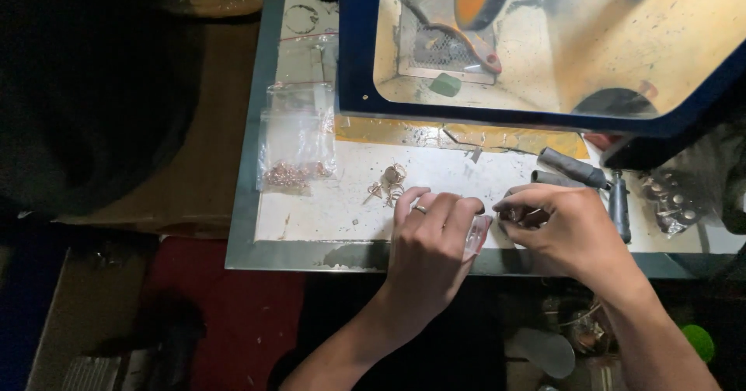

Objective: The person removes small metal jewelry pieces from a plastic bag and places them on the workbench. Then the person uses a bench grinder with a rotating wheel to polish each piece individually, holding them against the wheel and rotating them by hand.

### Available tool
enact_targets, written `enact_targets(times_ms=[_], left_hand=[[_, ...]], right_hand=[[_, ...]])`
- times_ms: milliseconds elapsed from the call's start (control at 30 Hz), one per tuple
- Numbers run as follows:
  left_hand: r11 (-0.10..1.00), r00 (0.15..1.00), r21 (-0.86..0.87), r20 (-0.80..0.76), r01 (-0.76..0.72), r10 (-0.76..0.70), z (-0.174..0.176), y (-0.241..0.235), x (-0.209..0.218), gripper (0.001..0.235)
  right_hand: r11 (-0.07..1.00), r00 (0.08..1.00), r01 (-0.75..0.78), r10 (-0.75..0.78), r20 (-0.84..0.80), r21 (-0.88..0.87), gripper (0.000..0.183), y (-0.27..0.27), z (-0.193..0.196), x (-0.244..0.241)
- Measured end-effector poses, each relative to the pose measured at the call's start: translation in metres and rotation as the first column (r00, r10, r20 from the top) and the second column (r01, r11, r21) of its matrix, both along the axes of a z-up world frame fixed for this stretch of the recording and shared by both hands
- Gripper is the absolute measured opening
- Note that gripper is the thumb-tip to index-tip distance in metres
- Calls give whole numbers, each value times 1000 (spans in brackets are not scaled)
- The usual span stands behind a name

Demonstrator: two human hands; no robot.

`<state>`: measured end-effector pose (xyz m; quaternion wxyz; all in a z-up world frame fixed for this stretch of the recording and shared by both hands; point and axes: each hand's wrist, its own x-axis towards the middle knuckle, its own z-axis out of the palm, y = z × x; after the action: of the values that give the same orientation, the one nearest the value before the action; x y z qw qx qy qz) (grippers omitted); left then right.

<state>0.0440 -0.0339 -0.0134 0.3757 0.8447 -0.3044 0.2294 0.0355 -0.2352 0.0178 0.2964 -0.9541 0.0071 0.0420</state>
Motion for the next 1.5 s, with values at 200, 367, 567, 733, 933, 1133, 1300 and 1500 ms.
enact_targets(times_ms=[200,367,567,733,933,1133,1300,1500], left_hand=[[995,995,-74,-75,60,-65,3,2,3,13],[993,991,-115,-129,33,-48,-2,-4,5,19],[980,974,-192,-208,48,-89,-2,-6,5,18],[952,954,-277,-228,128,-194,-4,-6,5,58],[957,964,-285,-234,59,-129,-13,-10,8,29],[952,979,-305,-192,1,-63,-21,-6,13,40],[935,975,-352,-188,43,-116,-18,-4,16,48],[936,965,-346,-221,59,-142,-9,-6,13,31]], right_hand=[[999,984,-40,32,177,38,32,-7,-17,-10],[903,967,230,-253,17,363,32,1,-3,-10],[838,963,43,-180,201,544,27,26,18,-14],[971,889,-225,170,425,82,22,43,40,-14],[980,863,-192,143,485,53,11,48,48,-21],[993,880,-97,114,462,-60,15,17,15,-23],[959,908,-140,224,355,-246,21,7,-25,-27],[979,848,-26,129,515,-202,17,29,-17,-28]])
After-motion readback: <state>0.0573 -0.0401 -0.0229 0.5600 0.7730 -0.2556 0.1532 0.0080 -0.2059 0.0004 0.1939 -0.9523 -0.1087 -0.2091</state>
